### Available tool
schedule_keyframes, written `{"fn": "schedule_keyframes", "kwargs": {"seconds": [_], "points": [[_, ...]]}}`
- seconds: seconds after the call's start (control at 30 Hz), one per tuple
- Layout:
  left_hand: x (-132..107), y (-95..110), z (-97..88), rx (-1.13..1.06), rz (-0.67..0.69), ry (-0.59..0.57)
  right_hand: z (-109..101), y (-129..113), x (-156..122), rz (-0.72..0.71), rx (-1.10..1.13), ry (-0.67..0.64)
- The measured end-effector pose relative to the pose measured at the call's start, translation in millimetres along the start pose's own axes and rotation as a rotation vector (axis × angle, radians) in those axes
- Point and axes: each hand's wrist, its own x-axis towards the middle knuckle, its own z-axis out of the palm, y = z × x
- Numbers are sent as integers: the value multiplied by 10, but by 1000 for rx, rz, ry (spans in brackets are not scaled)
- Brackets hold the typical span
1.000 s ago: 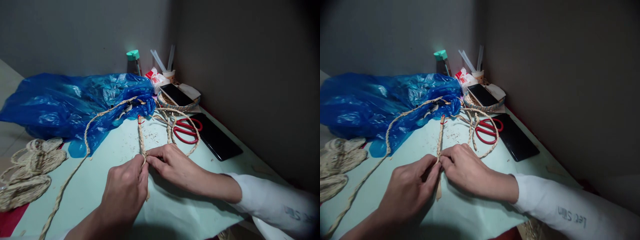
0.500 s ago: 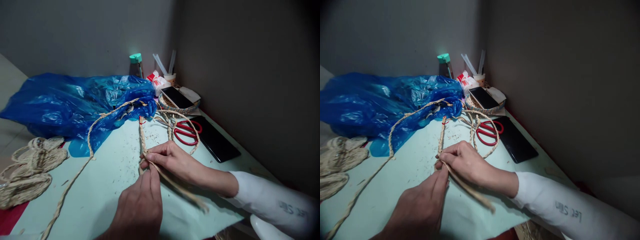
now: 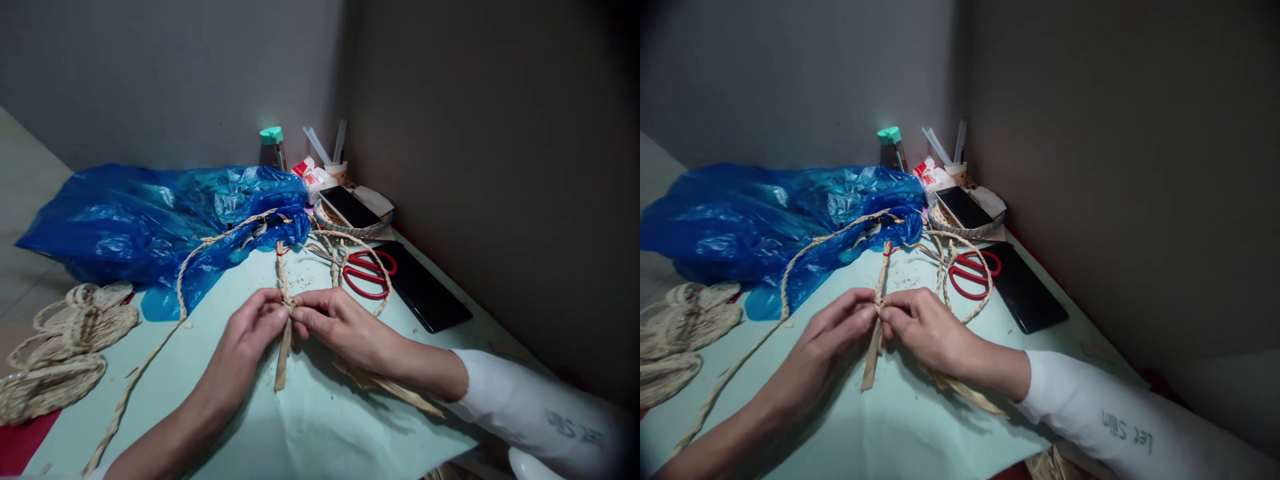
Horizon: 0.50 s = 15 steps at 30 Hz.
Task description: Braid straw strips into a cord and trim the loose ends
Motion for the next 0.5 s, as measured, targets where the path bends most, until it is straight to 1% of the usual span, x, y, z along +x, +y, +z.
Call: {"fn": "schedule_keyframes", "kwargs": {"seconds": [0.03, 0.07, 0.1, 0.13, 0.23, 0.3, 0.4, 0.47, 0.5], "points": [[18, -28, 19, -141, -82, -96, 3, 8, -7, -8, 0, -19], [29, -59, 39, -246, -145, -158, 2, 14, -14, -13, -25, -35], [35, -89, 57, -312, -189, -186, -4, 16, -22, -19, -78, -46], [35, -116, 71, -349, -217, -186, -15, 13, -31, -27, -153, -55], [15, -163, 85, -386, -272, -140, -56, -31, -63, -56, -398, -122], [-5, -169, 85, -353, -279, -104, -72, -79, -90, -44, -606, -158], [-33, -155, 96, -206, -245, -37, -64, -149, -128, -7, -979, -141], [-47, -136, 115, -116, -227, 13, -49, -190, -147, 9, -1136, -112], [-52, -127, 125, -97, -230, 35, -40, -210, -155, 19, -1172, -108]]}}
